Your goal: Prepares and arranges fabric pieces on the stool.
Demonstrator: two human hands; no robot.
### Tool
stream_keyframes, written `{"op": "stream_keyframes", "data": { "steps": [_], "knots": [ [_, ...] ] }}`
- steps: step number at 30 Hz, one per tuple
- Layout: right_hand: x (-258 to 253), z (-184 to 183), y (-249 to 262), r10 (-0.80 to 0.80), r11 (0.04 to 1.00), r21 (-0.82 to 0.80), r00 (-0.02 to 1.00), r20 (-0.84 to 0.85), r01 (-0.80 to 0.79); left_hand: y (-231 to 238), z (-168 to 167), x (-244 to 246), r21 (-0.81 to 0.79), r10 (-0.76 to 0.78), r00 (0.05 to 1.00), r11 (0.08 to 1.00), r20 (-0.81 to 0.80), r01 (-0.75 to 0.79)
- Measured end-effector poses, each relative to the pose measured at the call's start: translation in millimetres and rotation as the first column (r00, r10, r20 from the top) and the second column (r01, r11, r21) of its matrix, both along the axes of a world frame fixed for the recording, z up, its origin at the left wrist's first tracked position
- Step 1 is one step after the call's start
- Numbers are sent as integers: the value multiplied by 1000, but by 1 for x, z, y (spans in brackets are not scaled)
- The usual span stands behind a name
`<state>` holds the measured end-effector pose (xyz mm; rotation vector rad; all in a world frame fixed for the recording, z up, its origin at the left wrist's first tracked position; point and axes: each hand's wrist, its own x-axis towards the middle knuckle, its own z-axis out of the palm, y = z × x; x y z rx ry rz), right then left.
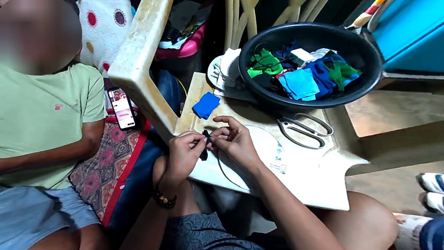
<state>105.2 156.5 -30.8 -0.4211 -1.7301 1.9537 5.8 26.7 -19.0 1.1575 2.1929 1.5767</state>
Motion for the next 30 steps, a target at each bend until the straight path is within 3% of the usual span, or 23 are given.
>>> {"op": "stream_keyframes", "data": {
  "steps": [17,23,30],
  "knots": [
    [-3,-9,3,-63,983,170,998,-2,62,3,0,-2,-27,27,977,999,210,-21],
    [-3,-14,5,-75,934,350,997,16,64,-2,-7,-3,118,136,875,970,465,-214],
    [-11,-21,2,-67,741,662,993,-94,113,-11,-6,6,331,177,769,827,614,-454]
  ]
}}
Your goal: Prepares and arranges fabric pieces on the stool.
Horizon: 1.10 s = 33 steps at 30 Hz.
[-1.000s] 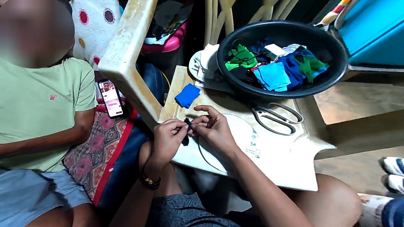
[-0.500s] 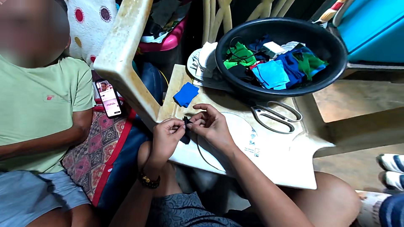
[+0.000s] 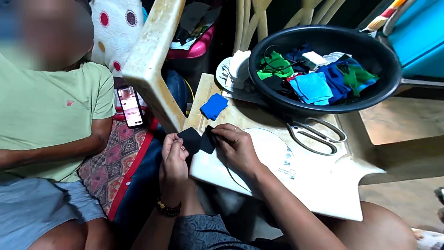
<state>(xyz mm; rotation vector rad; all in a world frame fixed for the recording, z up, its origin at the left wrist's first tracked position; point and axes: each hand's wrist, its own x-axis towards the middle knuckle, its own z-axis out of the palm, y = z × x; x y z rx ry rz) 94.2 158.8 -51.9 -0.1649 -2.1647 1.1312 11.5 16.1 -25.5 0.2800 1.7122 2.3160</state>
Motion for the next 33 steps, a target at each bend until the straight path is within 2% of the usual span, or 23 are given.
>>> {"op": "stream_keyframes", "data": {
  "steps": [5,8,11,13,16,18,20,22,24,25,28,33],
  "knots": [
    [-4,-4,-1,-16,994,113,997,81,6,-11,6,0,64,-48,997,997,55,44],
    [-6,-6,-1,-47,987,157,988,149,24,-10,10,1,55,-33,999,998,-26,35],
    [-6,-4,-1,-49,990,143,974,221,17,-5,4,1,118,92,970,991,-224,-67],
    [-6,-5,0,-32,989,149,978,205,1,0,2,-1,198,214,928,967,-306,-158],
    [-7,-9,0,27,973,229,997,76,-43,4,8,-1,270,335,893,928,-299,-258],
    [-6,-7,-1,80,964,252,996,39,-87,4,8,-1,251,339,891,930,-301,-268],
    [-5,-3,-3,133,979,157,991,14,-133,3,2,-2,173,254,894,964,-368,-203],
    [-2,0,-4,199,973,-111,980,-22,-200,3,-7,-2,34,86,889,996,-450,-79],
    [1,7,-4,246,881,-397,966,-79,-257,5,-8,3,-117,-67,886,993,-459,14],
    [2,10,-3,250,840,-477,965,-84,-259,7,-9,6,-164,-112,884,986,-454,41],
    [5,16,-1,238,792,-571,971,-37,-216,12,-12,10,-225,-160,866,973,-475,56],
    [3,16,-2,207,796,-580,978,-11,-175,14,-17,9,-238,-153,827,971,-540,25]
  ]
}}
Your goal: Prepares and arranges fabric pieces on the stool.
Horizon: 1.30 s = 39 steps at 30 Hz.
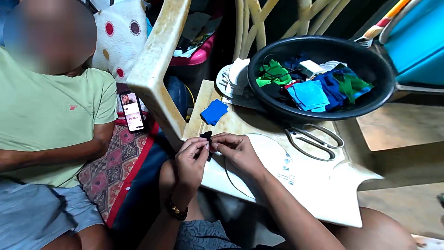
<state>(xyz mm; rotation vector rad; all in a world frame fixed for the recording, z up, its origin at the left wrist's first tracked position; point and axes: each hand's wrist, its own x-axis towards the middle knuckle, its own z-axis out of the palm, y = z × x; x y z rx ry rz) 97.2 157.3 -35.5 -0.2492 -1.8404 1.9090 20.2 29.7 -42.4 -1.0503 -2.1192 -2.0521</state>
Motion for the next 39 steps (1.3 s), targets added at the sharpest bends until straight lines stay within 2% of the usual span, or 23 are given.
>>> {"op": "stream_keyframes", "data": {
  "steps": [7,13,26,35,39],
  "knots": [
    [-2,-3,-2,-35,998,54,999,-8,35,2,-1,-1,-51,39,992,998,-117,-46],
    [-2,-5,-3,-67,991,116,997,-32,70,2,2,-1,-41,27,989,999,-146,-33],
    [-4,-13,-2,-44,967,249,997,-66,59,2,4,-5,-133,42,940,987,-337,-91],
    [-4,-13,-1,-33,957,286,998,-62,50,2,3,-5,-169,28,946,982,-323,-86],
    [-4,-14,-2,-34,960,278,998,-54,48,1,7,-7,-189,-17,986,982,-168,-15]
  ]
}}
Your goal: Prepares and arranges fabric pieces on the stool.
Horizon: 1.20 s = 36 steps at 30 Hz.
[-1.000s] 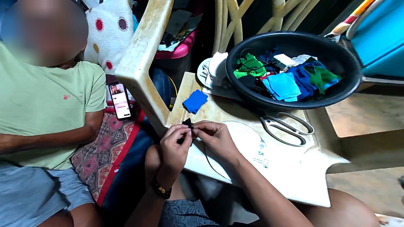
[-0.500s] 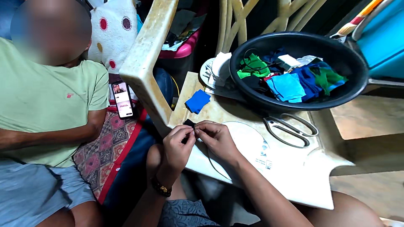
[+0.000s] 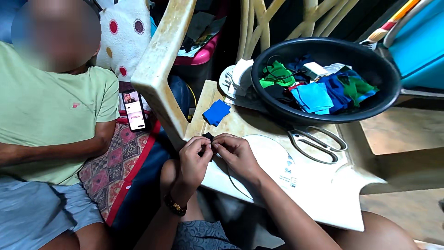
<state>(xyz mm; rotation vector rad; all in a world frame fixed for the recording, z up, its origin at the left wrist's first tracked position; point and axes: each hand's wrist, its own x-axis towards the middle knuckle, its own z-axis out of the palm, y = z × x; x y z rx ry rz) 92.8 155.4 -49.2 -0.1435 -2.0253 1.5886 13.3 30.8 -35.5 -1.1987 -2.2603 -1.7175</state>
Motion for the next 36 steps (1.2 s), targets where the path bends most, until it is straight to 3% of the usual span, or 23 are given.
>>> {"op": "stream_keyframes", "data": {
  "steps": [4,11,24,26,28,32,36],
  "knots": [
    [0,1,0,9,1000,-7,1000,12,-9,-1,5,-1,21,-36,980,999,195,32],
    [1,1,-1,-18,1000,-23,1000,11,18,-1,2,-1,45,-24,969,999,247,13],
    [0,0,-1,-37,999,-21,999,15,38,-1,-4,-1,33,-11,999,999,-51,13],
    [0,1,0,-33,998,-54,999,38,35,-2,-4,0,88,-36,999,996,36,33],
    [1,3,0,-32,994,-98,998,51,37,-4,-1,0,168,-81,972,985,221,44],
    [0,6,1,3,981,-195,999,48,7,-8,19,-1,302,-173,772,953,611,-25],
    [1,11,0,58,963,-268,996,61,-39,-10,30,-4,369,-256,611,927,749,-65]
  ]
}}
